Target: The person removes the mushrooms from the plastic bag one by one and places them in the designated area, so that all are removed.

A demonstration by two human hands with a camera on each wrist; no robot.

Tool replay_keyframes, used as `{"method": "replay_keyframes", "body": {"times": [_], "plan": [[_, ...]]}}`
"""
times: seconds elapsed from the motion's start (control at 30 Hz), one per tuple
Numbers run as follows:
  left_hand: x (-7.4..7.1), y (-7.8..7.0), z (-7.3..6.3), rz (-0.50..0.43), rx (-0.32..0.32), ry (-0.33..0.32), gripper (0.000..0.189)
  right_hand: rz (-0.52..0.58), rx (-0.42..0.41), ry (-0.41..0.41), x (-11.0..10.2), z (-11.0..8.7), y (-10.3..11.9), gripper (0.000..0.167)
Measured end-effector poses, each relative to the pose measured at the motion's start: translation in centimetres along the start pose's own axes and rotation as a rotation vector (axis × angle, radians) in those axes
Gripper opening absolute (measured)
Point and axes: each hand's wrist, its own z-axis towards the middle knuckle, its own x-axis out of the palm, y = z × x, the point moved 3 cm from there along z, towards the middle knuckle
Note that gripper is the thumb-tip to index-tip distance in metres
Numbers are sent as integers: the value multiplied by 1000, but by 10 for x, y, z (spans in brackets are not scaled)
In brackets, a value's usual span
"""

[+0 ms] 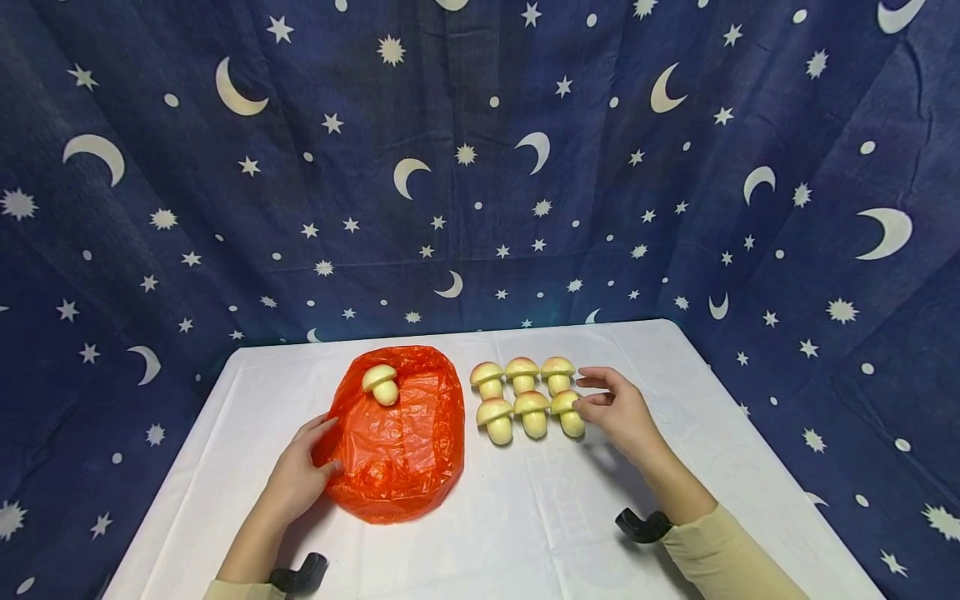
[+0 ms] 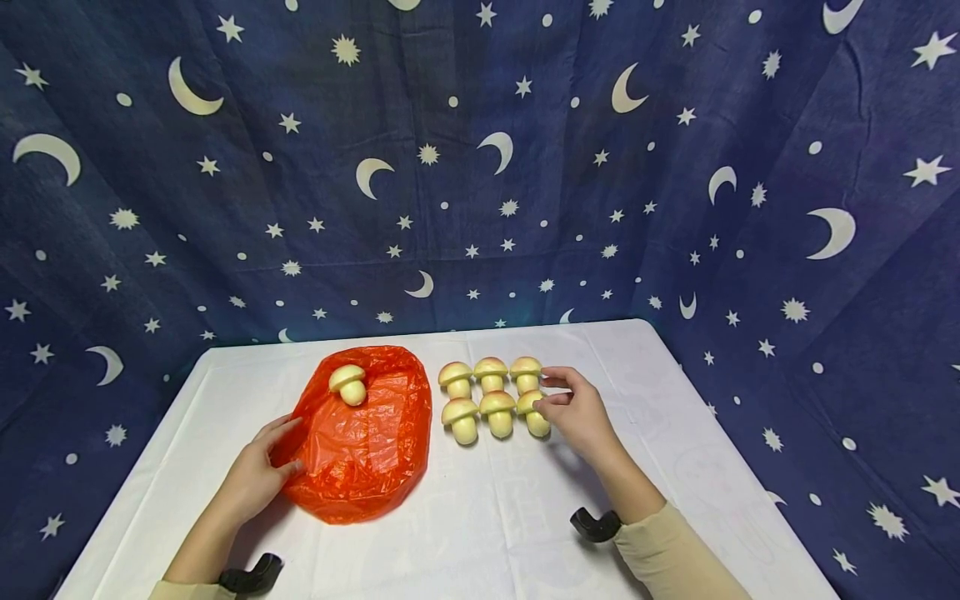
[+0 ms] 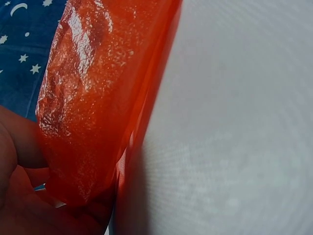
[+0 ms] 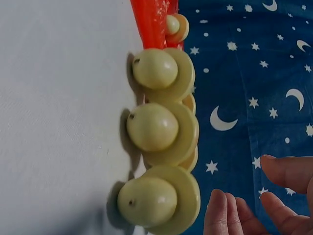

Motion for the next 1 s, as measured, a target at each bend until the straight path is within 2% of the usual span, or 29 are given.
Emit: {"method": "replay_keyframes", "body": {"times": [0.33, 1.0], "plan": [[0, 1, 0, 5, 7, -1, 72, 21, -27, 29, 18, 2, 10, 56], [0, 0, 2, 5, 2, 0, 72, 183, -43, 85, 69, 18, 39, 60]]}}
